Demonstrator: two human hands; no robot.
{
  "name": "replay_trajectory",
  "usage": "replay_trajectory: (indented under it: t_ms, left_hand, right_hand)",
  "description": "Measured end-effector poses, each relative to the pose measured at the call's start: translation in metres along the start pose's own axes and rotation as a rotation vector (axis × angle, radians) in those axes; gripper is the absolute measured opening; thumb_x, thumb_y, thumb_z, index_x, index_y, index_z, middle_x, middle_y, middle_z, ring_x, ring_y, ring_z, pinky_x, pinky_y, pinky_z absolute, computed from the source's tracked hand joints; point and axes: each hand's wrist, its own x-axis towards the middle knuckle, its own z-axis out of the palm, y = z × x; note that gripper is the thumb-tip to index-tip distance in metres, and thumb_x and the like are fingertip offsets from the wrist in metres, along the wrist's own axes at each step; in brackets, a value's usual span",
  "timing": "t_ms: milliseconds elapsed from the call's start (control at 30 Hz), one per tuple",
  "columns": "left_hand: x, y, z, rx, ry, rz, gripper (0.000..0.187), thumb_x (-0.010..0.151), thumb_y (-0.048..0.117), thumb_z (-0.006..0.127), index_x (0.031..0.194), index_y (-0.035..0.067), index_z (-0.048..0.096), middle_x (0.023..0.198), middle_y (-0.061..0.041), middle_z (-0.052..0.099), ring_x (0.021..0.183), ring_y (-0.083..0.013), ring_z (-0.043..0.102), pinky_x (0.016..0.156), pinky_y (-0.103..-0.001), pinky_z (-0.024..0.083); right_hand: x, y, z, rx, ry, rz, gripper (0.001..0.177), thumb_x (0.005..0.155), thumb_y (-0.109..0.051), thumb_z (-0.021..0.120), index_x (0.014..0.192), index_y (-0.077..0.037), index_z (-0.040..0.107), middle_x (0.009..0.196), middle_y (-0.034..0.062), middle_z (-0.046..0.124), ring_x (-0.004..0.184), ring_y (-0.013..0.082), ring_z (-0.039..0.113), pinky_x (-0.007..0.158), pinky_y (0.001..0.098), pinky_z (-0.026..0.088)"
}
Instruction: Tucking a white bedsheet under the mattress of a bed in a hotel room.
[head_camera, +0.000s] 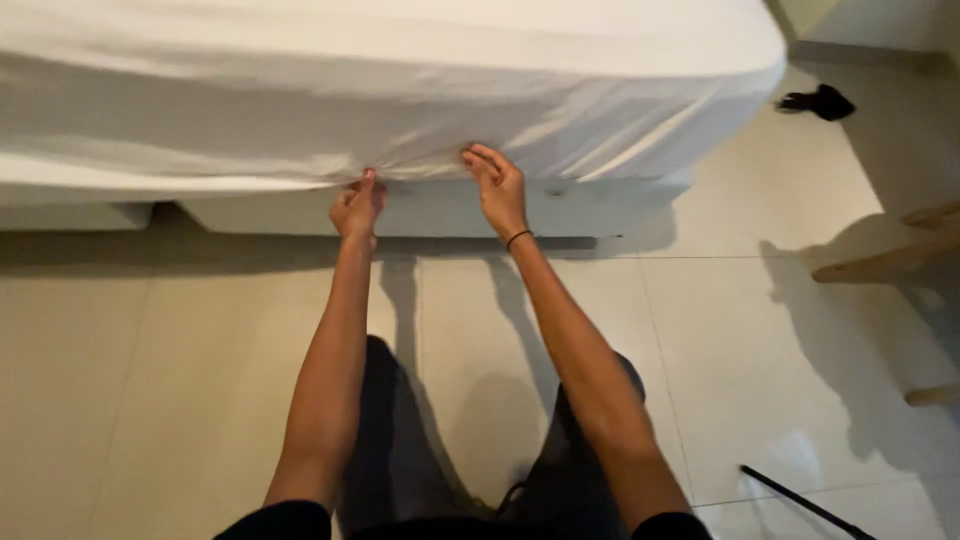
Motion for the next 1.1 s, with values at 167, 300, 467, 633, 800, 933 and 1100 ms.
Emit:
replay_trajectory:
  t_ms: [167, 300, 467, 633, 800, 933, 1100]
  left_hand:
    - [0.061, 0.013, -0.084, -0.462, 0.440, 0.120, 0.025, 0.090, 0.021, 0.076, 0.096, 0.003, 0.061, 0.095, -0.013, 0.073, 0.075, -0.0169, 0.074, 0.064, -0.025, 0.065]
    - [0.071, 0.047, -0.119, -0.476, 0.747, 0.475, 0.032, 0.083, 0.007, 0.078, 0.105, 0.008, 0.055, 0.093, -0.011, 0.067, 0.076, -0.0167, 0.068, 0.057, -0.027, 0.063]
    - [0.020, 0.095, -0.111, -0.265, 0.582, 0.484, 0.025, 0.089, 0.026, 0.082, 0.086, 0.006, 0.067, 0.084, -0.011, 0.072, 0.068, -0.0138, 0.068, 0.057, -0.024, 0.058]
    - [0.037, 0.075, -0.118, -0.135, 0.443, 0.158, 0.053, 0.094, 0.046, 0.081, 0.070, 0.007, 0.055, 0.071, -0.013, 0.068, 0.056, -0.0134, 0.062, 0.052, -0.024, 0.051]
    - [0.058, 0.056, -0.117, -0.530, 0.392, 0.233, 0.034, 0.090, 0.026, 0.081, 0.074, 0.000, 0.065, 0.080, -0.015, 0.073, 0.063, -0.0169, 0.070, 0.060, -0.033, 0.067]
    - [0.057, 0.054, -0.123, -0.569, 0.425, 0.338, 0.022, 0.090, 0.015, 0.075, 0.080, -0.002, 0.066, 0.082, -0.019, 0.074, 0.067, -0.0219, 0.077, 0.063, -0.034, 0.065]
    - [0.081, 0.027, -0.130, -0.554, 0.426, 0.428, 0.019, 0.094, 0.008, 0.071, 0.084, -0.004, 0.061, 0.085, -0.021, 0.073, 0.070, -0.0248, 0.077, 0.064, -0.036, 0.065]
  right_hand:
    - [-0.003, -0.008, 0.042, -0.393, -0.123, -0.256, 0.033, 0.104, -0.017, 0.060, 0.132, 0.000, 0.064, 0.127, 0.0139, 0.074, 0.122, 0.0239, 0.069, 0.105, 0.0340, 0.054]
    - [0.015, -0.016, 0.064, -0.740, -0.083, -0.388, 0.029, 0.095, -0.015, 0.070, 0.121, -0.003, 0.072, 0.116, 0.0129, 0.078, 0.109, 0.0226, 0.074, 0.097, 0.0328, 0.056]
    - [0.030, -0.040, 0.066, -0.728, -0.036, -0.204, 0.018, 0.089, -0.019, 0.074, 0.099, -0.005, 0.081, 0.095, 0.0109, 0.080, 0.083, 0.0202, 0.078, 0.080, 0.0314, 0.062]
    - [0.043, -0.049, 0.066, -0.677, -0.001, 0.030, 0.017, 0.089, -0.020, 0.079, 0.088, -0.003, 0.083, 0.078, 0.0104, 0.079, 0.070, 0.0190, 0.074, 0.071, 0.0334, 0.060]
    - [0.052, -0.030, 0.058, -0.490, -0.010, 0.217, 0.018, 0.085, -0.014, 0.079, 0.089, 0.003, 0.079, 0.076, 0.0104, 0.079, 0.065, 0.0144, 0.078, 0.062, 0.0245, 0.067]
    - [0.040, -0.039, 0.064, -0.412, -0.038, 0.255, 0.026, 0.088, -0.023, 0.080, 0.087, 0.003, 0.078, 0.075, 0.0100, 0.078, 0.062, 0.0132, 0.076, 0.061, 0.0253, 0.064]
    - [0.040, -0.035, 0.062, -0.414, -0.031, 0.190, 0.030, 0.086, -0.028, 0.082, 0.082, 0.002, 0.080, 0.070, 0.0087, 0.077, 0.057, 0.0113, 0.071, 0.055, 0.0240, 0.058]
